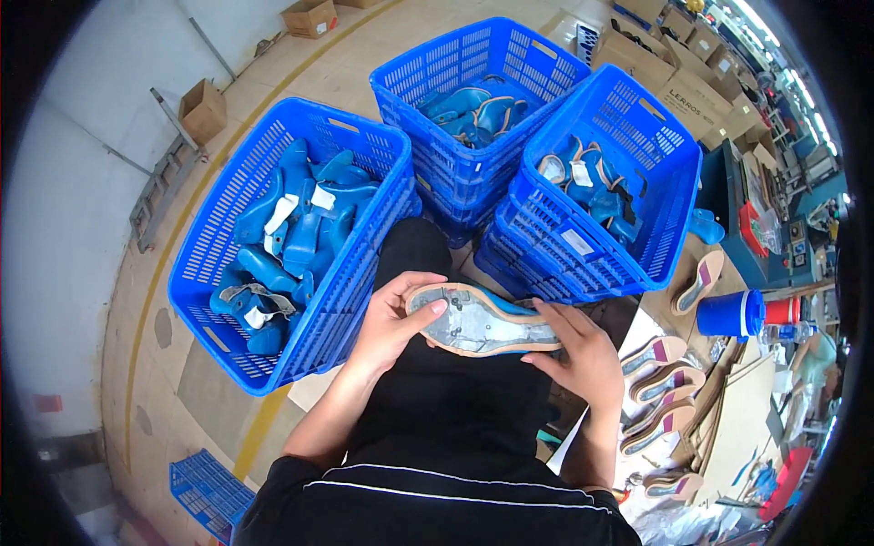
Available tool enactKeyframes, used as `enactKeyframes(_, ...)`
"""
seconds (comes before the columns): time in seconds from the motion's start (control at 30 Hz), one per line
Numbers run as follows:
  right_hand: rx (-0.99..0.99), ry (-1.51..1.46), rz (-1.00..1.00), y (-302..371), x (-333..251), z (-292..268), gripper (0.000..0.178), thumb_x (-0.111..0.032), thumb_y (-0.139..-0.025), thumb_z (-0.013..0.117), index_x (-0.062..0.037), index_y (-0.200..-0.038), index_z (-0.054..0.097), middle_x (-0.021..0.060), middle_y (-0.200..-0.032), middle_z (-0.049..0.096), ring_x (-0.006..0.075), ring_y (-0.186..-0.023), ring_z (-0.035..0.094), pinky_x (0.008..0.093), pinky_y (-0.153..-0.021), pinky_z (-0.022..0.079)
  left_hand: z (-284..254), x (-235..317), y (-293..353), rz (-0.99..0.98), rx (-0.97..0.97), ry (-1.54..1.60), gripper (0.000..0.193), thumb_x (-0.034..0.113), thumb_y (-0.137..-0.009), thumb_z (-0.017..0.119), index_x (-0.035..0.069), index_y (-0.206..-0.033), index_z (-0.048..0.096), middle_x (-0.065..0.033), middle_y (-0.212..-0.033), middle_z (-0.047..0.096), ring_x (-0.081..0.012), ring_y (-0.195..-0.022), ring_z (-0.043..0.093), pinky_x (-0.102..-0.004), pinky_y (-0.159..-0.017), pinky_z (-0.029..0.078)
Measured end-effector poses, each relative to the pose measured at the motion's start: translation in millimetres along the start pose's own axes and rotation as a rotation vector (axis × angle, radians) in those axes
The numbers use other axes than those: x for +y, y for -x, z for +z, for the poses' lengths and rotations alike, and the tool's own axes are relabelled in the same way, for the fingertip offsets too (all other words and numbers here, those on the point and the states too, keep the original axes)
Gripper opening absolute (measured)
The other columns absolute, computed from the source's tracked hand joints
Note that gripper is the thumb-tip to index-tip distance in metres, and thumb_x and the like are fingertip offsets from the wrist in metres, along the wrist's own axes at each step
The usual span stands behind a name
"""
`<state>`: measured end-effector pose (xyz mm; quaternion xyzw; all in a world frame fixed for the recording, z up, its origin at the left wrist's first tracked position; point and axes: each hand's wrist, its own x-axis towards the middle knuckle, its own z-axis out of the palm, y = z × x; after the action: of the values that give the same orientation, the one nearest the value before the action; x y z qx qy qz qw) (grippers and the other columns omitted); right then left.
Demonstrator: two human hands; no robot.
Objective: Hammer the sole and edges of blue high-heeled shoes to ensure proper adhesion and shape.
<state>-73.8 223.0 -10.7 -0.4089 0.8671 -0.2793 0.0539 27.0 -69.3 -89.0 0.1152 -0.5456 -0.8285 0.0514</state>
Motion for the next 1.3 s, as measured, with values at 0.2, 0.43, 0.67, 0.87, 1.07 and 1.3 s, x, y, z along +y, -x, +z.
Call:
enactKeyframes(0.2,0.145,-0.09,0.111,21.8,13.7,6.3,0.063,-0.025,-0.075,0.096,-0.0021,-0.129,0.073,0.016,-0.127,0.075,0.0379,-0.114,0.074,0.0415,-0.097,0.06,1.9,10.5,-10.9,0.009,-0.016,-0.061,0.039,0.001,-0.098,0.079,0.001,-0.135,0.066,-0.0089,-0.113,0.078,-0.0121,-0.094,0.074,-0.0256,-0.066,0.061)
enactKeyframes(0.43,0.174,-0.213,0.153,32.3,22.0,9.0,0.067,-0.024,-0.077,0.096,-0.0037,-0.136,0.071,0.0157,-0.134,0.074,0.0374,-0.12,0.074,0.041,-0.101,0.06,4.2,23.2,-18.1,0.042,-0.058,-0.235,0.052,-0.003,-0.096,0.077,0.001,-0.145,0.059,-0.0149,-0.128,0.074,-0.0179,-0.116,0.072,-0.0312,-0.102,0.055)
enactKeyframes(0.67,0.163,-0.449,0.137,40.0,50.9,29.3,0.078,-0.021,-0.077,0.098,-0.0024,-0.145,0.066,0.0193,-0.137,0.074,0.0345,-0.124,0.074,0.0409,-0.107,0.057,27.7,86.1,-22.8,0.507,-0.481,-1.211,0.083,0.045,-0.062,0.1,0.017,-0.136,0.076,-0.0223,-0.16,0.05,-0.0477,-0.14,0.052,-0.0534,-0.11,0.05)
enactKeyframes(0.87,0.327,-1.142,0.151,56.2,84.3,78.9,0.064,-0.031,-0.096,0.085,0.0026,-0.146,0.064,0.0161,-0.135,0.074,0.0266,-0.125,0.072,0.0411,-0.109,0.056,47.1,97.7,-29.7,0.553,-0.643,-1.447,0.067,0.038,-0.068,0.098,0.023,-0.131,0.079,-0.018,-0.145,0.057,-0.0399,-0.124,0.061,-0.0471,-0.095,0.06)
enactKeyframes(1.07,0.352,-1.25,0.292,60.2,80.7,94.9,0.058,-0.041,-0.105,0.074,0.0018,-0.142,0.068,0.0127,-0.128,0.077,0.0197,-0.116,0.072,0.0339,-0.103,0.056,48.8,94.9,-31.7,0.581,-0.659,-1.454,0.07,0.029,-0.064,0.1,0.019,-0.13,0.08,-0.0161,-0.136,0.063,-0.036,-0.116,0.064,-0.0454,-0.093,0.06)
enactKeyframes(1.3,0.351,-1.337,0.328,56.7,80.6,89.0,0.048,-0.029,-0.104,0.077,0.0005,-0.14,0.07,0.0106,-0.127,0.077,0.0155,-0.114,0.071,0.0303,-0.101,0.056,47.8,94.6,-29.3,0.527,-0.633,-1.446,0.072,0.031,-0.064,0.1,0.019,-0.132,0.079,-0.016,-0.138,0.062,-0.0366,-0.117,0.064,-0.0455,-0.095,0.06)
